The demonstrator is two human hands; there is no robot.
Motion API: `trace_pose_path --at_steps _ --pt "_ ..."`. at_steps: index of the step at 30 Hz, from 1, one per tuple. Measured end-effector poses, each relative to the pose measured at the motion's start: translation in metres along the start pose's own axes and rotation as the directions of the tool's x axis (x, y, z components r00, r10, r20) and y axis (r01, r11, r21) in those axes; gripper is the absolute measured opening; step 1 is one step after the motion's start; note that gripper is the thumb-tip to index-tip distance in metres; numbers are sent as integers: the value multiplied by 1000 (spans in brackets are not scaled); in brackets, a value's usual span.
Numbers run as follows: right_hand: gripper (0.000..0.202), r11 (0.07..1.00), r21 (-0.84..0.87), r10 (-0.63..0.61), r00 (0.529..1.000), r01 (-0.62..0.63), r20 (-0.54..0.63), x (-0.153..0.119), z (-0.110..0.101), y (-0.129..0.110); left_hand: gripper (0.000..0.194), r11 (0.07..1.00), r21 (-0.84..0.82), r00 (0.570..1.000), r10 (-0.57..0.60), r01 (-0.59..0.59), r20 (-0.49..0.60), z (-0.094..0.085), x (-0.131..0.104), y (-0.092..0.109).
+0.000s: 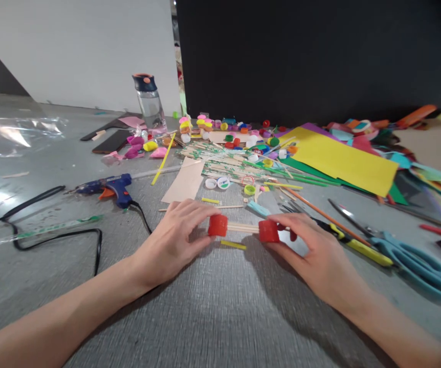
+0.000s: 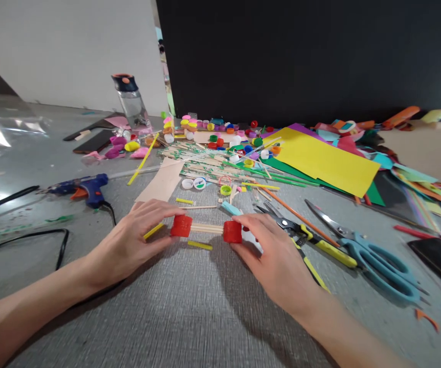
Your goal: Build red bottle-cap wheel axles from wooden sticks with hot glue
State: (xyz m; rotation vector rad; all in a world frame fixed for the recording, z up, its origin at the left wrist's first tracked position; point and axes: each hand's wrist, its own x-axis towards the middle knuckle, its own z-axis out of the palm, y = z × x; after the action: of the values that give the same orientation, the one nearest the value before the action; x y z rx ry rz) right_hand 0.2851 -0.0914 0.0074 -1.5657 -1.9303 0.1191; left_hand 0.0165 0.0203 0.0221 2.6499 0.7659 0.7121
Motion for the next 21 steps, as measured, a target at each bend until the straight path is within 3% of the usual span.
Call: trace_pose_path --at_steps 4,11,17,21 --pt "37 991 -67 -122 986 115 -117 -6 -13 -11 27 994 61 987 100 -93 -124 -13 -4 10" --pt "59 976 -63 -219 949 210 -226 -11 -26 -23 48 981 88 954 188 -172 -234 -22 -10 21" --pt "53 971 -59 -239 947 232 -213 -9 -23 -20 38 980 106 964 185 -167 -190 -17 -9 16" --pt "38 994 -12 -114 983 113 -147 -10 -20 -17 33 991 55 982 126 -119 -143 -10 -7 10"
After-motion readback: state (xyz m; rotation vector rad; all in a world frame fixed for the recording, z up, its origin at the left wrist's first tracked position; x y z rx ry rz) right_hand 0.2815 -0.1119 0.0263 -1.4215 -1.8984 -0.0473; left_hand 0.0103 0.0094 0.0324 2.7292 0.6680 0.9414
